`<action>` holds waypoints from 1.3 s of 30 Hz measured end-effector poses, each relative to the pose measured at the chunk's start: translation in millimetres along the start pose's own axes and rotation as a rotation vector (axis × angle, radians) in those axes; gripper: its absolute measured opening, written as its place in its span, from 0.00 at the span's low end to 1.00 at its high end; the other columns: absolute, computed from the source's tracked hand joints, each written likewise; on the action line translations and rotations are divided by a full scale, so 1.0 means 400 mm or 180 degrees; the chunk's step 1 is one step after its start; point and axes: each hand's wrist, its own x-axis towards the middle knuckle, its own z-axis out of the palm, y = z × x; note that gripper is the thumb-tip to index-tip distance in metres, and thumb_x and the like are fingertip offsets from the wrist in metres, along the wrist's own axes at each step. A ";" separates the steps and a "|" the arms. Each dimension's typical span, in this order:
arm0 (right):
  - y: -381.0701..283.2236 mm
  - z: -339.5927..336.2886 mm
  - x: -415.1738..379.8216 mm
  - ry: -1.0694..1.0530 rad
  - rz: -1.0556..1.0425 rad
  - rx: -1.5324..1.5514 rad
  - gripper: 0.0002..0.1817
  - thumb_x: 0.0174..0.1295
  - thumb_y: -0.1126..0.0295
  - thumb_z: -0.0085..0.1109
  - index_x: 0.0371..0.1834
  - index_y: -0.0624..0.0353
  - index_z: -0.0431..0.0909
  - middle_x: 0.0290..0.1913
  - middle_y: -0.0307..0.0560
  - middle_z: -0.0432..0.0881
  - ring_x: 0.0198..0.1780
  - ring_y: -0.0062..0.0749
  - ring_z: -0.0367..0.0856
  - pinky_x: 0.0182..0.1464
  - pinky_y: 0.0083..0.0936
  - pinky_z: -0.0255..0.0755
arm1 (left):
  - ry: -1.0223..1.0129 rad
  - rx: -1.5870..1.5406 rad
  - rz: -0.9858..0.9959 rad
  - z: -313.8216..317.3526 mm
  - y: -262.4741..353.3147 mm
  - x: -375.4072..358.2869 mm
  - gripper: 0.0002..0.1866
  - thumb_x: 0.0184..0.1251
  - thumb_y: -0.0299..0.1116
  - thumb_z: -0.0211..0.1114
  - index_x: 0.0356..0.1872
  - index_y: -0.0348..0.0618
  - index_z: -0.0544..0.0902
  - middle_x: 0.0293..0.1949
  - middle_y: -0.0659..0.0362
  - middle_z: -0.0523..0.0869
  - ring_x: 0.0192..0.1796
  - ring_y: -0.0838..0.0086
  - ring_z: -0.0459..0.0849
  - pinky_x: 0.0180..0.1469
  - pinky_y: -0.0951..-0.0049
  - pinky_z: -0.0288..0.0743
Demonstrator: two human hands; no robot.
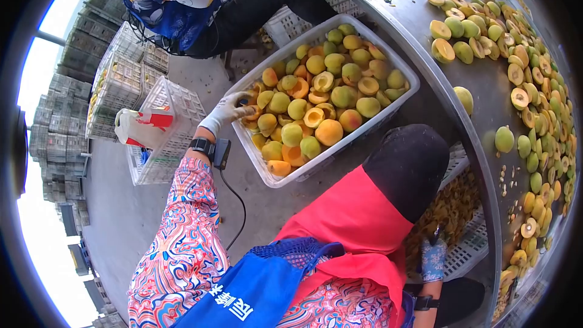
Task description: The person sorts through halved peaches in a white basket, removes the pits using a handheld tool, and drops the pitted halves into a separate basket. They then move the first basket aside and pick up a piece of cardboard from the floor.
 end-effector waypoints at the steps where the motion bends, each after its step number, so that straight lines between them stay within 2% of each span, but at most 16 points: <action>1: -0.042 -0.005 -0.009 -0.0060 0.0160 -0.0042 0.12 0.59 0.67 0.63 0.36 0.66 0.77 0.25 0.47 0.79 0.27 0.36 0.78 0.32 0.35 0.71 | -0.0102 0.0448 0.0295 0.026 -0.011 -0.013 0.32 0.51 0.42 0.75 0.58 0.44 0.78 0.55 0.48 0.81 0.58 0.60 0.79 0.61 0.65 0.71; 2: -0.065 -0.008 -0.014 -0.0121 0.0314 -0.0088 0.12 0.59 0.66 0.63 0.36 0.66 0.77 0.25 0.47 0.79 0.27 0.36 0.78 0.32 0.35 0.71 | 0.0051 0.1319 0.0341 0.064 -0.019 -0.035 0.30 0.53 0.41 0.73 0.58 0.44 0.78 0.55 0.49 0.80 0.59 0.56 0.78 0.61 0.63 0.71; 5: 0.051 0.026 0.029 0.0167 -0.0307 -0.0179 0.12 0.59 0.66 0.63 0.36 0.66 0.78 0.27 0.47 0.81 0.29 0.36 0.79 0.34 0.35 0.72 | 0.0239 0.1460 0.0420 0.092 -0.055 -0.029 0.23 0.60 0.39 0.68 0.56 0.43 0.79 0.51 0.48 0.82 0.56 0.55 0.79 0.58 0.63 0.72; 8: 0.026 0.012 0.011 0.0082 -0.0120 0.0090 0.12 0.59 0.66 0.63 0.37 0.67 0.80 0.30 0.49 0.83 0.31 0.38 0.80 0.37 0.35 0.73 | 0.0352 0.0186 0.0058 0.060 -0.055 -0.010 0.16 0.65 0.38 0.62 0.49 0.39 0.81 0.43 0.45 0.85 0.49 0.50 0.82 0.52 0.59 0.75; 11: -0.090 -0.015 -0.025 -0.0211 0.0493 0.0107 0.13 0.59 0.66 0.63 0.38 0.67 0.81 0.32 0.51 0.84 0.33 0.39 0.81 0.40 0.36 0.74 | 0.0201 0.0014 -0.0111 0.041 -0.047 0.017 0.15 0.65 0.37 0.61 0.47 0.40 0.81 0.44 0.45 0.85 0.50 0.50 0.82 0.53 0.58 0.74; 13: -0.039 -0.006 -0.005 -0.0174 0.0437 0.0023 0.13 0.59 0.66 0.63 0.39 0.67 0.81 0.32 0.52 0.84 0.34 0.41 0.81 0.40 0.36 0.74 | 0.0376 0.1557 -0.0472 0.025 0.011 0.016 0.13 0.64 0.34 0.59 0.46 0.42 0.81 0.45 0.45 0.84 0.52 0.50 0.82 0.54 0.57 0.74; 17: 0.038 0.005 0.018 -0.0074 0.0391 -0.0251 0.13 0.59 0.67 0.63 0.39 0.68 0.80 0.34 0.56 0.85 0.36 0.45 0.83 0.41 0.38 0.74 | 0.0517 0.1502 -0.0246 0.110 -0.111 0.066 0.13 0.64 0.29 0.52 0.47 0.44 0.81 0.48 0.44 0.84 0.55 0.51 0.81 0.57 0.58 0.73; 20: 0.093 0.017 0.041 0.0046 0.0142 -0.0142 0.14 0.58 0.68 0.63 0.42 0.69 0.79 0.36 0.58 0.85 0.39 0.47 0.84 0.42 0.39 0.74 | 0.0305 0.1405 -0.0313 0.091 -0.094 0.083 0.15 0.65 0.28 0.49 0.48 0.44 0.80 0.51 0.45 0.83 0.56 0.53 0.80 0.58 0.58 0.73; 22: 0.082 0.012 0.042 0.0054 0.0086 -0.0193 0.15 0.58 0.68 0.63 0.43 0.69 0.79 0.37 0.59 0.84 0.40 0.49 0.83 0.43 0.39 0.74 | 0.0124 0.1472 -0.0304 0.055 -0.061 0.098 0.15 0.65 0.30 0.50 0.49 0.43 0.80 0.53 0.45 0.82 0.57 0.53 0.80 0.58 0.58 0.73; 26: -0.018 -0.016 -0.002 -0.0202 0.0247 -0.0224 0.16 0.58 0.68 0.64 0.45 0.68 0.78 0.38 0.61 0.84 0.40 0.52 0.83 0.44 0.40 0.73 | 0.0683 0.0912 -0.0540 0.069 0.033 0.116 0.18 0.65 0.39 0.55 0.50 0.41 0.80 0.50 0.42 0.83 0.55 0.49 0.79 0.57 0.58 0.72; 28: -0.030 -0.011 -0.006 -0.0139 0.0171 -0.0144 0.16 0.58 0.68 0.64 0.43 0.69 0.79 0.37 0.61 0.84 0.39 0.52 0.82 0.43 0.40 0.73 | 0.0703 0.0795 0.0166 0.106 0.050 0.117 0.21 0.66 0.43 0.56 0.54 0.41 0.79 0.48 0.44 0.84 0.53 0.48 0.81 0.56 0.58 0.73; 29: -0.030 -0.011 -0.008 -0.0069 0.0074 -0.0062 0.15 0.58 0.67 0.64 0.41 0.69 0.79 0.35 0.61 0.84 0.37 0.51 0.82 0.41 0.40 0.73 | 0.0597 0.0999 -0.0089 0.123 0.034 0.125 0.26 0.63 0.51 0.59 0.56 0.46 0.79 0.51 0.43 0.83 0.56 0.52 0.80 0.57 0.58 0.72; 32: 0.053 -0.001 0.021 -0.0069 0.0199 -0.0205 0.16 0.57 0.66 0.64 0.39 0.70 0.79 0.33 0.60 0.83 0.35 0.49 0.82 0.39 0.41 0.72 | 0.0545 0.0138 -0.0288 0.104 0.043 0.124 0.25 0.61 0.49 0.62 0.55 0.45 0.80 0.50 0.44 0.83 0.55 0.53 0.80 0.56 0.59 0.73; 33: -0.033 -0.023 -0.012 -0.0149 0.0338 -0.0295 0.16 0.57 0.65 0.63 0.38 0.71 0.79 0.31 0.61 0.83 0.34 0.50 0.82 0.39 0.42 0.72 | 0.1057 0.0261 -0.0176 0.107 0.056 0.113 0.25 0.58 0.47 0.65 0.53 0.44 0.80 0.49 0.45 0.82 0.52 0.51 0.81 0.55 0.60 0.74; 36: -0.035 -0.019 -0.018 0.0040 0.0178 -0.0318 0.16 0.57 0.66 0.63 0.38 0.71 0.80 0.32 0.61 0.83 0.35 0.52 0.82 0.40 0.42 0.73 | 0.0981 0.0994 -0.0017 0.136 0.070 0.068 0.25 0.59 0.46 0.66 0.53 0.43 0.76 0.56 0.46 0.76 0.58 0.50 0.75 0.59 0.56 0.70; 39: -0.028 -0.013 -0.006 -0.0078 0.0139 -0.0147 0.15 0.57 0.67 0.63 0.40 0.71 0.80 0.35 0.63 0.84 0.39 0.54 0.83 0.43 0.41 0.74 | 0.1249 0.0987 0.0467 0.188 0.017 0.041 0.19 0.62 0.39 0.63 0.52 0.45 0.75 0.55 0.47 0.75 0.58 0.50 0.74 0.58 0.53 0.70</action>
